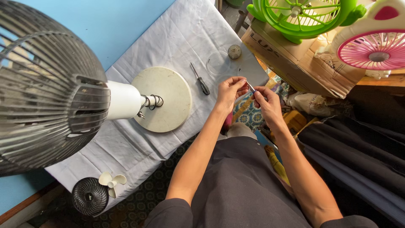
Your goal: The person reassembles a small electric fan on a table. They place the fan blade onto the motor shaft, attach the rear grille, and then secure the front grille using a screwdriver. The fan is fully reassembled by the end of the clip.
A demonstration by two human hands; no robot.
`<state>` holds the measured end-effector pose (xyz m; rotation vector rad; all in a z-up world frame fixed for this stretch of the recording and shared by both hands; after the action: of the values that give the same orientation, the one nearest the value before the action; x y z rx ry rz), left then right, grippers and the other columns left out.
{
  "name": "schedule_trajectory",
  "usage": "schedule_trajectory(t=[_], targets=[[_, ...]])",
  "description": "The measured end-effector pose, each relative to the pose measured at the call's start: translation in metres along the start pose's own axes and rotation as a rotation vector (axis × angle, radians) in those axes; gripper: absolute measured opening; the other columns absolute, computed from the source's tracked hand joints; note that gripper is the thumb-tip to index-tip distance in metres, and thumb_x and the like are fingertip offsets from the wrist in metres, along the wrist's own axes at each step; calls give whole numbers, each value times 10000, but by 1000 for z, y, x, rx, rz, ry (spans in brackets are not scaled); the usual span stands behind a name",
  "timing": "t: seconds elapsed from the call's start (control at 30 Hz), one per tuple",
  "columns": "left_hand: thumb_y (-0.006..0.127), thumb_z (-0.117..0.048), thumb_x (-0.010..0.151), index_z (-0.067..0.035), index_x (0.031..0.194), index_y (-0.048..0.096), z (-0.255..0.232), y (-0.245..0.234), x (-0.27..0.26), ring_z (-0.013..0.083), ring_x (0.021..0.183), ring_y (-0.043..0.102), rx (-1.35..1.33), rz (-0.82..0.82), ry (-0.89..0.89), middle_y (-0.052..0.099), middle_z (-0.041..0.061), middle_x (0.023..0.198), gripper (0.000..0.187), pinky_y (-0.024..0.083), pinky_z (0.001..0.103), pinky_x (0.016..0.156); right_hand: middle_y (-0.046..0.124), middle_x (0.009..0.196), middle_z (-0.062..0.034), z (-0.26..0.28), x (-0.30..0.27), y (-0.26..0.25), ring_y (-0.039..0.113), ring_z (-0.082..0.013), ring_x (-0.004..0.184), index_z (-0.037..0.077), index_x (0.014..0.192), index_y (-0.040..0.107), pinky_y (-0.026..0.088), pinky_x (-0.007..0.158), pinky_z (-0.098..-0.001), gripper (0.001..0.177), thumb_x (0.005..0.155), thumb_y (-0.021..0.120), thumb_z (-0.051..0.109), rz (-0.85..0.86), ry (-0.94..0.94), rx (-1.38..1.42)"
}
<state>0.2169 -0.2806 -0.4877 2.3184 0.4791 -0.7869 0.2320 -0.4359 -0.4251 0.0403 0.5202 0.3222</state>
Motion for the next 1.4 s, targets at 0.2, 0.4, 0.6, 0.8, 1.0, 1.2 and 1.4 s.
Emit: schedule_trajectory(t=[0.2,0.4,0.6,0.8,1.0,1.2,1.4], targets=[[713,-100,936,9,1027,718,23,-26,29,160,763,714,-4,-95,-76,723,97,912,142,633,288,697,668,906,-28,-18,19,-9,545,-58,694,-42,1193,620,459,623,-215,230,1040,557,117,-13,62,-58],[770,-149,875,-11,964,755,24,-46,43,125,638,653,479,-275,36,717,48,804,165,523,265,517,650,883,-49,-45,41,-21,512,-78,630,-31,1191,601,425,548,-243,230,1038,524,123,-62,143,-101],[787,-241,803,-44,873,791,5,-34,59,204,687,745,948,-407,242,767,80,755,209,568,347,658,649,870,-52,-75,66,-29,511,-84,622,-24,1185,611,417,530,-255,235,1046,533,147,-96,193,-111],[757,-247,821,-87,882,788,4,-19,66,300,774,746,1097,-470,158,768,90,795,175,566,426,697,686,879,-58,-88,81,-36,559,-88,641,-24,1182,626,459,569,-256,244,1034,547,153,-124,186,-205],[739,-198,854,-96,908,772,-3,-9,65,299,804,751,1132,-473,190,773,85,829,120,570,434,709,678,870,-64,-95,82,-43,540,-105,619,-23,1198,618,436,546,-281,254,1019,538,140,-136,277,-191],[715,-146,879,-61,926,777,-4,-6,61,337,862,721,1147,-454,306,746,142,906,115,546,457,741,694,869,-76,-94,87,-44,564,-110,622,-34,1196,632,443,555,-288,272,1010,550,146,-141,248,-234],[668,-97,910,-49,977,761,1,-12,58,366,954,683,1165,-426,386,726,160,985,124,526,463,823,736,883,-74,-88,90,-39,630,-131,661,-13,1193,655,505,625,-306,265,1015,573,166,-133,209,-426]])
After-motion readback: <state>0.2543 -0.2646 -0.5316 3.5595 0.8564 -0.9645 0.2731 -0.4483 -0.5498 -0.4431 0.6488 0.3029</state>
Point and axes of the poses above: each hand's wrist, its own x-axis towards the middle knuckle, its own y-axis out of the palm, z = x × y, the point moved 9 cm from there along x, towards the middle knuckle
